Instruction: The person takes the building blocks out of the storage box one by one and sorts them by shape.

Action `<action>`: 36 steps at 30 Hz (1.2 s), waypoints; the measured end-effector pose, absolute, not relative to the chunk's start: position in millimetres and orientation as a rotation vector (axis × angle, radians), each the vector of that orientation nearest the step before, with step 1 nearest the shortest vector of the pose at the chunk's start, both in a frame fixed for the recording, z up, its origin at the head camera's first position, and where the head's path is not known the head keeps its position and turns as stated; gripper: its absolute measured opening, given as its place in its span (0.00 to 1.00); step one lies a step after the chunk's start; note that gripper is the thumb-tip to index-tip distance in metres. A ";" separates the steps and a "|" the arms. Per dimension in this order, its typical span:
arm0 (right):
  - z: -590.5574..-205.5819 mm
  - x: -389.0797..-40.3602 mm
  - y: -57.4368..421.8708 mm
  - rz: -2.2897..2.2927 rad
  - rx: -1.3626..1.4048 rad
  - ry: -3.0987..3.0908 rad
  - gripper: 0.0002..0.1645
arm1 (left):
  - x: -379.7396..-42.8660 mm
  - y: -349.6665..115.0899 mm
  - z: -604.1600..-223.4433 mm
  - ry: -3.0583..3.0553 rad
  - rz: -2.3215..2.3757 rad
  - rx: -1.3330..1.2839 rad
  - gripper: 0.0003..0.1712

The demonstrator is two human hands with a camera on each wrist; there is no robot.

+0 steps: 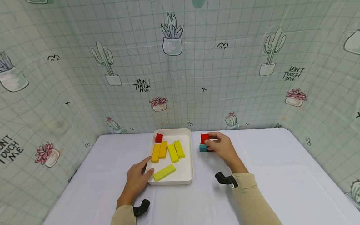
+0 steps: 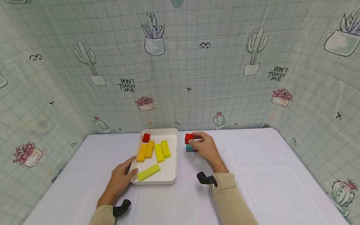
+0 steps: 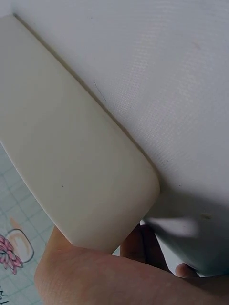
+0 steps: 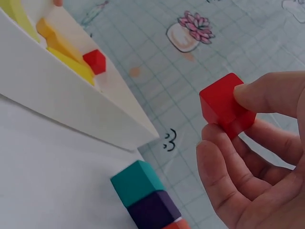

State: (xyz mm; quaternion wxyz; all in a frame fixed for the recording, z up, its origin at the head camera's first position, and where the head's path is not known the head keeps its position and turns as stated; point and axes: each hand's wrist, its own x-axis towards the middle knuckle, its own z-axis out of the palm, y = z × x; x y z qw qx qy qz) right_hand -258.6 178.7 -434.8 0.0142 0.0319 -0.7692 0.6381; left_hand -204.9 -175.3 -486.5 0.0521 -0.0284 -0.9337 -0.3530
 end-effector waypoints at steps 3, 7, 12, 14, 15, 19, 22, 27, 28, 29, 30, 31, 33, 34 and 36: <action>-433.3 -258.4 186.4 1.987 0.094 -2.400 0.28 | -205.3 -175.0 -486.1 -2.840 -1.079 -0.085 0.32; -430.4 -256.7 196.6 1.986 0.093 -2.405 0.30 | -205.1 -175.3 -486.4 -2.844 -1.083 -0.080 0.32; -428.8 -256.8 207.1 1.988 0.103 -2.405 0.32 | -205.6 -174.3 -486.3 -2.840 -1.094 -0.062 0.33; -429.6 -257.5 210.6 1.974 0.098 -2.410 0.32 | -206.1 -173.7 -486.3 -2.839 -1.106 -0.050 0.33; -430.5 -258.0 212.3 1.960 0.095 -2.415 0.32 | -205.9 -173.6 -486.4 -2.840 -1.116 -0.042 0.33; -435.2 -259.2 219.0 1.913 0.064 -2.419 0.31 | -205.2 -173.9 -488.2 -2.849 -1.119 -0.035 0.33; -439.0 -260.2 223.8 1.900 0.045 -2.407 0.30 | -205.1 -174.4 -490.0 -2.854 -1.116 -0.036 0.33; -442.1 -260.9 231.1 1.898 0.015 -2.405 0.31 | -205.9 -174.1 -490.6 -2.850 -1.122 -0.042 0.33; -442.7 -260.9 232.5 1.896 0.015 -2.408 0.31 | -205.9 -173.9 -490.4 -2.849 -1.121 -0.041 0.33; -443.2 -261.0 233.9 1.897 0.009 -2.411 0.31 | -205.7 -173.8 -490.1 -2.849 -1.121 -0.038 0.33; -443.7 -261.2 235.1 1.898 -0.002 -2.416 0.31 | -205.7 -173.6 -489.7 -2.849 -1.119 -0.036 0.33; -444.3 -261.3 236.3 1.896 -0.007 -2.420 0.31 | -205.5 -173.4 -489.4 -2.849 -1.117 -0.034 0.33; -445.8 -262.0 239.0 1.888 -0.010 -2.426 0.30 | -205.3 -173.3 -488.9 -2.848 -1.114 -0.031 0.33; -446.5 -262.4 240.3 1.880 -0.009 -2.428 0.30 | -205.2 -173.2 -488.6 -2.848 -1.113 -0.030 0.33; -447.6 -263.1 243.1 1.865 -0.015 -2.430 0.30 | -205.3 -173.4 -488.3 -2.847 -1.113 -0.030 0.33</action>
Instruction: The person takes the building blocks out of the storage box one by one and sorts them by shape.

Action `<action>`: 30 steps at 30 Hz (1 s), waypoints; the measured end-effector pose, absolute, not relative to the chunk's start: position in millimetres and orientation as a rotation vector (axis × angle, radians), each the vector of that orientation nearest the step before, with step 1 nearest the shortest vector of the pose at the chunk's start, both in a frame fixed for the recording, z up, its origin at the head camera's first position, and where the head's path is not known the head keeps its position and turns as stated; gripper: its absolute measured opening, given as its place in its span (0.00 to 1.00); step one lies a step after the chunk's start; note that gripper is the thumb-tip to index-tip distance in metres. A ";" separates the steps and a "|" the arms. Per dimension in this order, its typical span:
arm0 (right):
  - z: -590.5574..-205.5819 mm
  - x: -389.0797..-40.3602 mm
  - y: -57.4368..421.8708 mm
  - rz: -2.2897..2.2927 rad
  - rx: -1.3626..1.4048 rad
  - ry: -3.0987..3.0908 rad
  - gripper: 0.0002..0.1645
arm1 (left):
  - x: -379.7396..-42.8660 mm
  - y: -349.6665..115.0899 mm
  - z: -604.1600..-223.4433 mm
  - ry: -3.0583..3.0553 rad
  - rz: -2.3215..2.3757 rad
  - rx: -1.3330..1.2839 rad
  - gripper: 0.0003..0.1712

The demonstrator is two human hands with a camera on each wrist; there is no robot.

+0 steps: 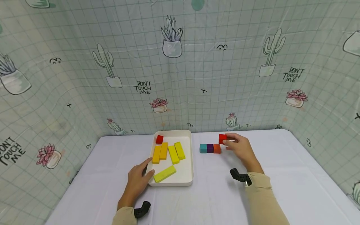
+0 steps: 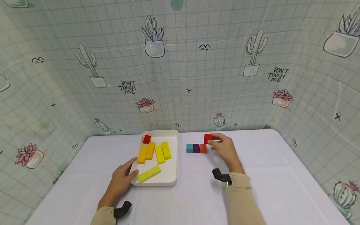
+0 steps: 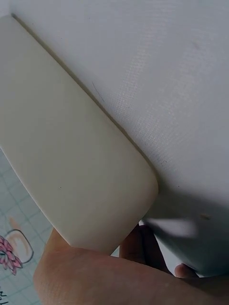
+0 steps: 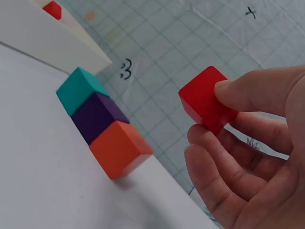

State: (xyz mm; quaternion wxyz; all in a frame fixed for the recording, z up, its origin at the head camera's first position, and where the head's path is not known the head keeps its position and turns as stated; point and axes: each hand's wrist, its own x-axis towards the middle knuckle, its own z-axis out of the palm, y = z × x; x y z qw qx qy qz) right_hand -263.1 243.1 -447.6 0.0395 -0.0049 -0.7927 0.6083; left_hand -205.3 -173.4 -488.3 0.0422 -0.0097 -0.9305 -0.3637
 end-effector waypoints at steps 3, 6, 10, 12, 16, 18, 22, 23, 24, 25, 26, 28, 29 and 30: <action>-448.1 -264.1 247.1 1.856 -0.015 -2.422 0.30 | -206.2 -173.7 -487.9 -2.844 -1.111 -0.023 0.33; -448.0 -265.1 250.7 1.852 -0.029 -2.430 0.30 | -206.8 -174.0 -487.0 -2.843 -1.108 -0.018 0.33; -449.8 -264.8 254.6 1.824 -0.072 -2.483 0.31 | -206.4 -174.1 -486.2 -2.846 -1.115 -0.019 0.33; -451.9 -264.5 256.2 1.807 -0.089 -2.512 0.31 | -205.7 -173.7 -486.3 -2.850 -1.116 -0.019 0.33; -456.1 -264.8 258.4 1.771 -0.069 -2.547 0.31 | -204.2 -173.0 -486.8 -2.854 -1.109 -0.010 0.33; -457.5 -265.0 259.2 1.740 -0.062 -2.569 0.30 | -203.7 -172.7 -487.0 -2.854 -1.108 -0.004 0.33; -458.9 -265.1 260.9 1.691 -0.050 -2.591 0.29 | -203.6 -172.7 -486.6 -2.851 -1.109 -0.004 0.33; -459.3 -265.3 261.2 1.686 -0.049 -2.594 0.29 | -203.8 -172.6 -486.5 -2.849 -1.112 -0.007 0.33; -459.4 -265.3 261.3 1.684 -0.051 -2.595 0.29 | -203.8 -172.7 -486.4 -2.848 -1.113 -0.009 0.33; -459.7 -265.5 261.4 1.686 -0.051 -2.597 0.28 | -203.9 -172.7 -486.5 -2.847 -1.115 -0.011 0.33; -459.9 -265.5 261.6 1.685 -0.053 -2.600 0.28 | -204.0 -172.6 -486.6 -2.846 -1.116 -0.011 0.33; -460.5 -265.7 262.0 1.678 -0.056 -2.611 0.28 | -203.7 -172.3 -486.4 -2.846 -1.119 -0.008 0.33; -460.9 -265.6 262.4 1.670 -0.059 -2.620 0.29 | -203.5 -172.0 -486.2 -2.848 -1.119 -0.005 0.33; -461.2 -265.5 262.7 1.658 -0.070 -2.629 0.28 | -203.5 -171.5 -486.2 -2.849 -1.120 -0.002 0.33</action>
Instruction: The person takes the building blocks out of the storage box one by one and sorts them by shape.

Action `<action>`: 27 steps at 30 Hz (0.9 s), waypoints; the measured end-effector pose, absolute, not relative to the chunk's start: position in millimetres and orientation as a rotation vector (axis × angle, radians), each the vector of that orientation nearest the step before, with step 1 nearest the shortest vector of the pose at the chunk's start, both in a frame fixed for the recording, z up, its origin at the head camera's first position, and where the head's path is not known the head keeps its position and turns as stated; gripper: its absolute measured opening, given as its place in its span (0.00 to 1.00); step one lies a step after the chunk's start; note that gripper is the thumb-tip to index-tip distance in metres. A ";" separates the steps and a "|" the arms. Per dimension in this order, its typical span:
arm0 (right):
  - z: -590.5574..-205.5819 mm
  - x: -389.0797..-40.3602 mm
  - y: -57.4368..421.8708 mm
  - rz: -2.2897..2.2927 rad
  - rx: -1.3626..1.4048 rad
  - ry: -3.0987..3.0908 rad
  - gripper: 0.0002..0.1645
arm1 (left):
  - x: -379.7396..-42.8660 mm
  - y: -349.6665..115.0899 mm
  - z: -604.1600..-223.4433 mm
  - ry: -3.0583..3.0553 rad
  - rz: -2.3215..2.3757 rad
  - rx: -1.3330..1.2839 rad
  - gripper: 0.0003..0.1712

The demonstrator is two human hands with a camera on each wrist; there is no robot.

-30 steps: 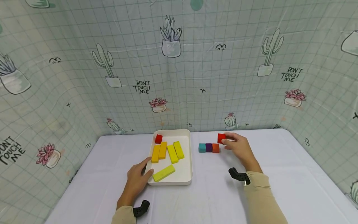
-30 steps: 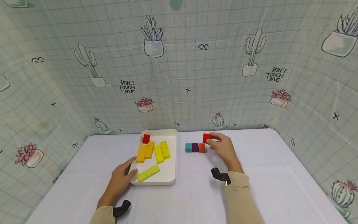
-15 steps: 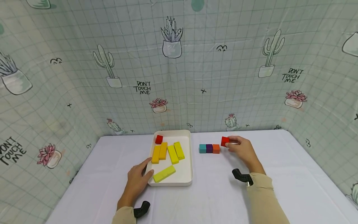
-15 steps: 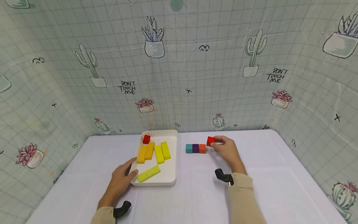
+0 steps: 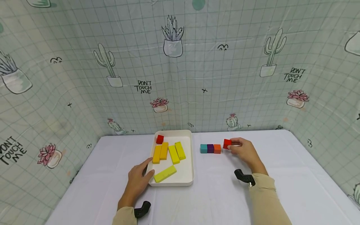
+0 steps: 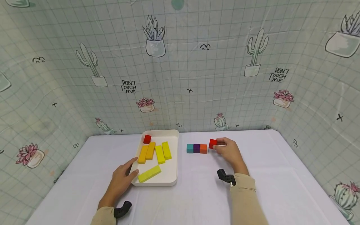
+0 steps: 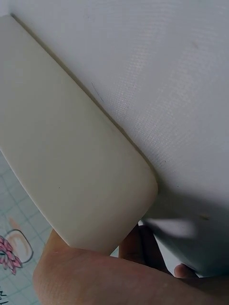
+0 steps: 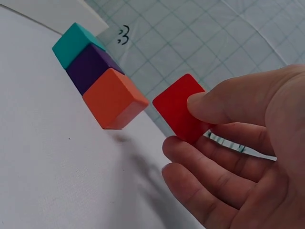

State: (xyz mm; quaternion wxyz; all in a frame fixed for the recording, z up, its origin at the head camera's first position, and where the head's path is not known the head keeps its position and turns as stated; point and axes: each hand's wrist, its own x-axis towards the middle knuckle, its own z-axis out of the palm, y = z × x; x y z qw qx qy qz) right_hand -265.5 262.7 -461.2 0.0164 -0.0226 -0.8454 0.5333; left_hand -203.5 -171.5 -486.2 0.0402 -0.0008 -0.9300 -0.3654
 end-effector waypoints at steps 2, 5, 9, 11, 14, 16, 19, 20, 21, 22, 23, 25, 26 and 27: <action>-462.4 -265.8 263.2 1.624 -0.073 -2.648 0.28 | -203.5 -170.7 -486.0 -2.850 -1.120 0.002 0.33; -464.3 -266.1 263.7 1.571 -0.075 -2.684 0.27 | -203.6 -169.9 -485.9 -2.848 -1.118 0.000 0.33; -466.1 -266.2 263.3 1.544 -0.071 -2.716 0.27 | -203.9 -169.8 -486.2 -2.848 -1.115 0.000 0.33; -466.8 -265.9 262.9 1.546 -0.068 -2.722 0.28 | -204.5 -169.9 -487.1 -2.849 -1.112 0.006 0.33; -468.4 -265.2 261.8 1.532 -0.073 -2.744 0.28 | -204.3 -170.3 -488.4 -2.850 -1.110 0.012 0.33; -469.8 -264.8 260.7 1.518 -0.071 -2.763 0.28 | -204.0 -170.4 -489.0 -2.845 -1.112 0.014 0.33; -472.0 -264.5 258.2 1.495 -0.046 -2.775 0.27 | -203.1 -170.8 -489.7 -2.842 -1.114 0.017 0.33; -472.5 -264.5 257.5 1.488 -0.034 -2.773 0.27 | -202.9 -171.1 -490.0 -2.841 -1.115 0.018 0.33; -473.3 -264.8 256.9 1.483 -0.025 -2.769 0.27 | -202.7 -171.3 -490.1 -2.840 -1.118 0.019 0.33; -473.9 -264.9 256.1 1.476 -0.016 -2.764 0.27 | -202.6 -171.7 -490.3 -2.840 -1.121 0.020 0.33; -474.3 -265.1 255.5 1.472 -0.007 -2.760 0.27 | -202.6 -172.0 -490.4 -2.835 -1.120 0.007 0.33; -475.1 -265.5 254.4 1.447 0.001 -2.759 0.26 | -202.9 -172.6 -491.0 -2.832 -1.126 -0.001 0.33; -474.8 -265.6 254.2 1.433 0.008 -2.760 0.26 | -203.1 -172.7 -491.1 -2.828 -1.128 -0.008 0.32; -475.2 -265.8 253.8 1.422 0.011 -2.762 0.25 | -203.3 -172.8 -491.2 -2.823 -1.125 -0.019 0.32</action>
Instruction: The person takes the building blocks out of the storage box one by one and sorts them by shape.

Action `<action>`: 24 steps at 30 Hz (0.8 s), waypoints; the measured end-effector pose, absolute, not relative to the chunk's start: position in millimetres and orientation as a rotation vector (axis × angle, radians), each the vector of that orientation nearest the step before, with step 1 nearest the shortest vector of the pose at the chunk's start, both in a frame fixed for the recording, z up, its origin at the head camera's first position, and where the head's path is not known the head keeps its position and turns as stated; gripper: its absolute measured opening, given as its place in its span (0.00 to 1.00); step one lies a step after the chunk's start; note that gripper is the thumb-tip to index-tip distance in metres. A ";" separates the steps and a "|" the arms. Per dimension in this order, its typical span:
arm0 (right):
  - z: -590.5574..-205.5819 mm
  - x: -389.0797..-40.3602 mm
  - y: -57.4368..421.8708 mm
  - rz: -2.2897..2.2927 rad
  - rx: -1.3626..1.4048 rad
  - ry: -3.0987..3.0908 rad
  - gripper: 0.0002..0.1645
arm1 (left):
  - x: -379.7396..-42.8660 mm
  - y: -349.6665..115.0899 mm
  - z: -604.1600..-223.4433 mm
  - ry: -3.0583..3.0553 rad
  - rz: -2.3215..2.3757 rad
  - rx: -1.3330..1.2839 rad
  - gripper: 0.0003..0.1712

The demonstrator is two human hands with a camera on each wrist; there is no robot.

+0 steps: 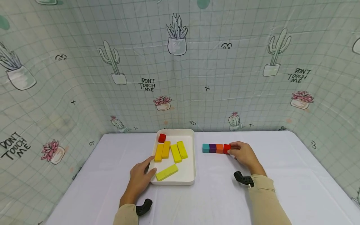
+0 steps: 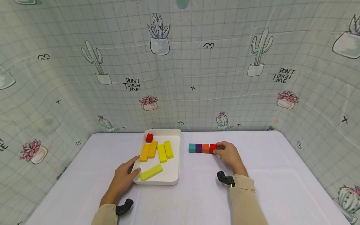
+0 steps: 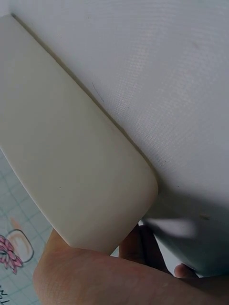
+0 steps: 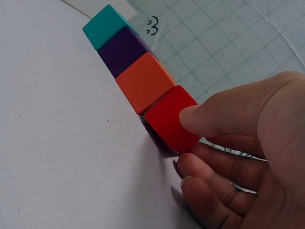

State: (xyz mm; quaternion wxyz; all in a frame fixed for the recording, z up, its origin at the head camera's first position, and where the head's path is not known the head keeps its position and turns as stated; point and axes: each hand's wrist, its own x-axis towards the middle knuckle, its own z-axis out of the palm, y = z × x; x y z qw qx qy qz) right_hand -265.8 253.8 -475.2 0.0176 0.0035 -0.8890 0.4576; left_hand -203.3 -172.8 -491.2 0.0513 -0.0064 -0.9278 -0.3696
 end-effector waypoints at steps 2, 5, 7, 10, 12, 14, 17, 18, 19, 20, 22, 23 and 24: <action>-475.0 -265.6 253.3 1.397 0.021 -2.770 0.25 | -203.7 -172.9 -491.3 -2.820 -1.125 -0.030 0.32; -475.2 -265.4 252.8 1.359 0.037 -2.782 0.26 | -203.8 -172.6 -491.2 -2.824 -1.127 -0.024 0.32; -476.1 -265.4 252.4 1.328 0.045 -2.794 0.26 | -203.8 -172.3 -491.6 -2.827 -1.125 -0.017 0.32; -476.7 -265.1 251.9 1.275 0.054 -2.808 0.26 | -203.5 -172.0 -491.6 -2.831 -1.116 -0.023 0.32; -476.6 -265.0 251.6 1.251 0.056 -2.814 0.27 | -203.6 -172.0 -491.3 -2.831 -1.114 -0.028 0.32; -476.1 -264.9 251.2 1.231 0.059 -2.819 0.27 | -203.7 -172.2 -490.8 -2.833 -1.116 -0.032 0.32; -475.2 -265.0 250.5 1.220 0.063 -2.828 0.28 | -205.0 -173.0 -491.4 -2.834 -1.116 -0.038 0.32; -475.3 -265.3 250.3 1.216 0.066 -2.828 0.28 | -205.3 -173.1 -491.6 -2.833 -1.118 -0.037 0.32; -475.3 -265.6 250.1 1.212 0.067 -2.830 0.28 | -205.7 -173.4 -492.0 -2.833 -1.117 -0.039 0.32; -475.5 -266.2 250.0 1.213 0.066 -2.831 0.28 | -206.1 -173.6 -492.4 -2.831 -1.118 -0.039 0.32; -475.9 -267.3 249.7 1.215 0.062 -2.829 0.28 | -206.7 -173.9 -492.7 -2.828 -1.121 -0.042 0.32; -475.9 -267.8 249.6 1.214 0.060 -2.828 0.29 | -206.5 -174.2 -492.6 -2.827 -1.120 -0.041 0.32; -475.9 -268.2 249.4 1.212 0.059 -2.829 0.29 | -206.3 -174.4 -492.2 -2.827 -1.118 -0.040 0.32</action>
